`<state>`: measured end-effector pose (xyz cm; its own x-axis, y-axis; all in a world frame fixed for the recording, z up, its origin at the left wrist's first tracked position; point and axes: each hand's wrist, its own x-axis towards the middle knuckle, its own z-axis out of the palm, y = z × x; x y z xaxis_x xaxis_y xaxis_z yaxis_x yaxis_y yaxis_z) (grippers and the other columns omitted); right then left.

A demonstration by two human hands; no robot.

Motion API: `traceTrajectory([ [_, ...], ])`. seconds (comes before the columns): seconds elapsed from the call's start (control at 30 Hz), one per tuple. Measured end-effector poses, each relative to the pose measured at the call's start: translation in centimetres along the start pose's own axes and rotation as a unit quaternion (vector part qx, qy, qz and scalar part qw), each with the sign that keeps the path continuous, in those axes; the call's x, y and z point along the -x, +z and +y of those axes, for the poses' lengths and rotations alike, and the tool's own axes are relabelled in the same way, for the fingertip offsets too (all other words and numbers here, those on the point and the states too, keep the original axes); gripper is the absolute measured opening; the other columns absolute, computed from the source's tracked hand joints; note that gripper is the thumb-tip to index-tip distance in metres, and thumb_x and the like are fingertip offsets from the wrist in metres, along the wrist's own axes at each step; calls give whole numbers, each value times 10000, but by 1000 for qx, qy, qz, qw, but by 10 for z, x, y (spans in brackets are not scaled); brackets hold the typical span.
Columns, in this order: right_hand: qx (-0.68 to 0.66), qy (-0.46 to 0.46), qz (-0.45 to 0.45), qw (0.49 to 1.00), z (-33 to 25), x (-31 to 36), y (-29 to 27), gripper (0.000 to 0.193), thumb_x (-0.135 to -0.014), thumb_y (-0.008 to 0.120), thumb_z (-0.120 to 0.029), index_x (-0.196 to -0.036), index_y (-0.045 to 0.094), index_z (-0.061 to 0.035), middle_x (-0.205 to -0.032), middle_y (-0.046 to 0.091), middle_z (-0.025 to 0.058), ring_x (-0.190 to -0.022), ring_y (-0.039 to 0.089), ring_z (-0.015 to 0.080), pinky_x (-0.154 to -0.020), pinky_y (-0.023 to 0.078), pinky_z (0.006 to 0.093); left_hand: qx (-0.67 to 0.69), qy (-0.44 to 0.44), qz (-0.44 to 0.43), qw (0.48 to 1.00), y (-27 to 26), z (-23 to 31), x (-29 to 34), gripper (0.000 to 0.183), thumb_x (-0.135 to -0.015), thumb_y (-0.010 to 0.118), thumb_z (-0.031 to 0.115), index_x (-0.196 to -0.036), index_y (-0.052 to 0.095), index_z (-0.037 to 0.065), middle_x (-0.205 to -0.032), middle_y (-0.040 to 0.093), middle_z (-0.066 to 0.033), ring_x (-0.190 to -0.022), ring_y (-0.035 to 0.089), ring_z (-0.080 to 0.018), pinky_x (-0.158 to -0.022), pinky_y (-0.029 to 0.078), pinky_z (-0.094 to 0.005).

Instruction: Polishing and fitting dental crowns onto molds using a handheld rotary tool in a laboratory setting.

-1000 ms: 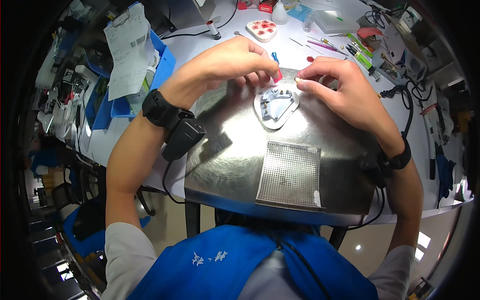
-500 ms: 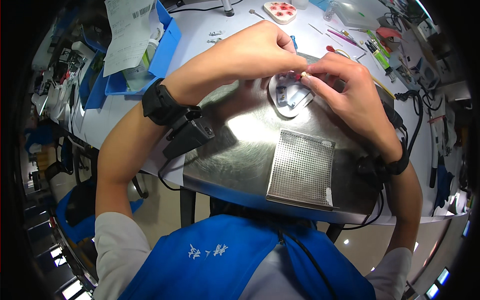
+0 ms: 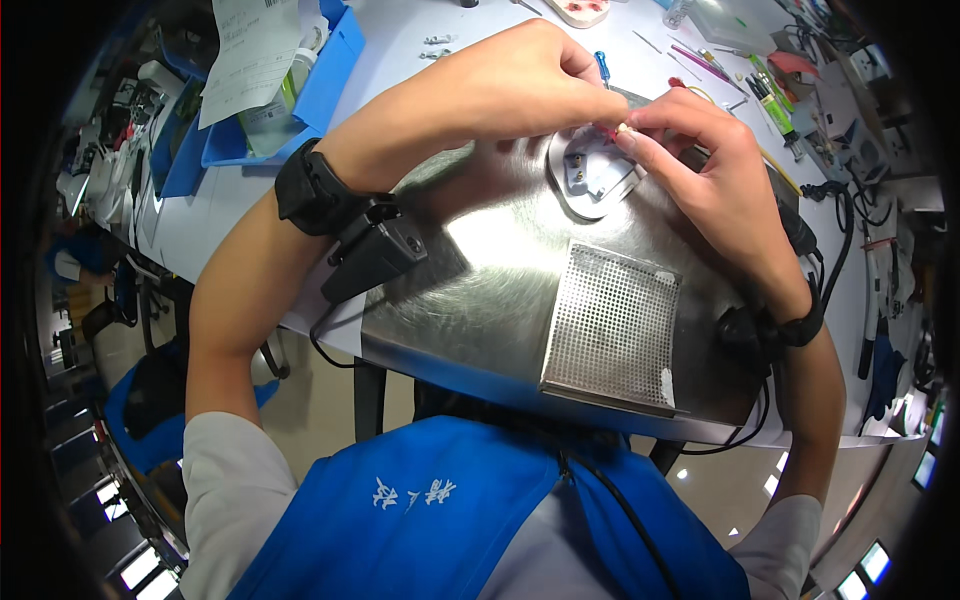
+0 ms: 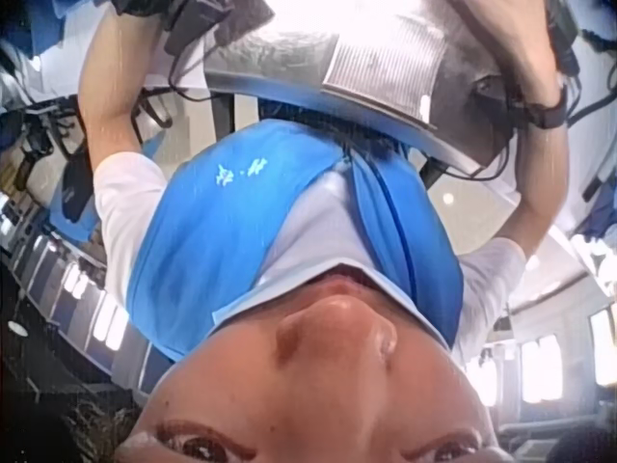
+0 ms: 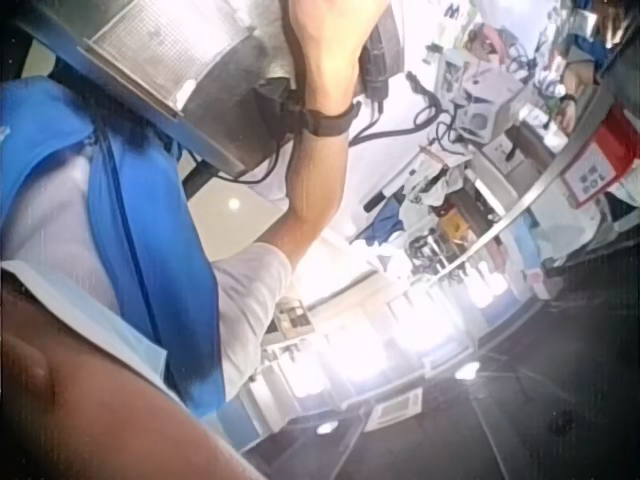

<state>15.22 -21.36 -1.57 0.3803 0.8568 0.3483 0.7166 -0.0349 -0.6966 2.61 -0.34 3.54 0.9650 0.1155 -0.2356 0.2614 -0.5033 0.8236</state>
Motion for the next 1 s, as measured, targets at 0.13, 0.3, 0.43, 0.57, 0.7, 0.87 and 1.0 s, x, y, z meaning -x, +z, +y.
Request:
traceTrajectory([
  [0.13, -1, 4, -8, 1000, 1, 0, 0, 211, -979, 807, -181, -1076, 807, 6, -915, 715, 51, -690, 622, 122, -662, 506, 280, 96, 35, -6, 995, 1, -11, -1, 339, -927, 750, 358, -873, 741, 23, -745, 689, -34, -600, 653, -121, -525, 498, -266],
  [0.3, 1, -1, -12, 1000, 2, 0, -1, 211, -980, 803, -181, -1076, 805, 6, -919, 711, 47, -695, 613, 116, -665, 498, 275, 154, 7, -41, 987, 1, -36, -22, 359, -939, 765, 334, -1057, 756, -5, -948, 725, -97, -781, 704, -141, -664, 564, -285],
  [0.43, 4, -3, -17, 1000, 3, -1, -1, 214, -981, 800, -185, -1077, 804, 7, -922, 711, 45, -695, 602, 116, -665, 494, 277, 168, 12, -101, 981, -7, -47, -28, 355, -1014, 775, 313, -1152, 750, -13, -962, 734, -88, -845, 702, -152, -731, 586, -299],
  [0.57, 3, -2, -20, 1000, 4, -2, -2, 219, -981, 802, -189, -1080, 803, 6, -927, 715, 45, -701, 610, 121, -671, 500, 278, 151, 4, -104, 983, -9, -45, -22, 323, -1087, 725, 334, -1122, 754, 14, -920, 731, -55, -815, 689, -119, -719, 575, -270],
  [0.7, -14, 4, -18, 1000, 3, -1, -2, 202, -986, 798, -170, -1082, 803, 8, -936, 723, 48, -754, 643, 126, -708, 516, 275, 135, 73, -91, 984, -9, -37, -13, 294, -1088, 726, 317, -1114, 763, 27, -898, 729, -29, -801, 682, -96, -714, 566, -254],
  [0.87, -55, 24, -15, 998, 2, 0, -2, 179, -996, 794, -143, -1086, 805, 11, -953, 739, 57, -835, 686, 134, -770, 542, 277, 85, 107, -85, 987, -12, -31, -11, 265, -1088, 726, 310, -1117, 779, 51, -890, 739, -3, -777, 673, -78, -691, 545, -243],
  [1.0, -32, 18, -23, 999, 1, -1, -4, 185, -997, 796, -142, -1101, 807, 10, -975, 760, 68, -850, 704, 141, -785, 556, 281, 115, 93, -75, 986, -10, -31, -11, 276, -1087, 724, 315, -1109, 783, 46, -881, 746, -9, -757, 670, -74, -660, 531, -236],
])
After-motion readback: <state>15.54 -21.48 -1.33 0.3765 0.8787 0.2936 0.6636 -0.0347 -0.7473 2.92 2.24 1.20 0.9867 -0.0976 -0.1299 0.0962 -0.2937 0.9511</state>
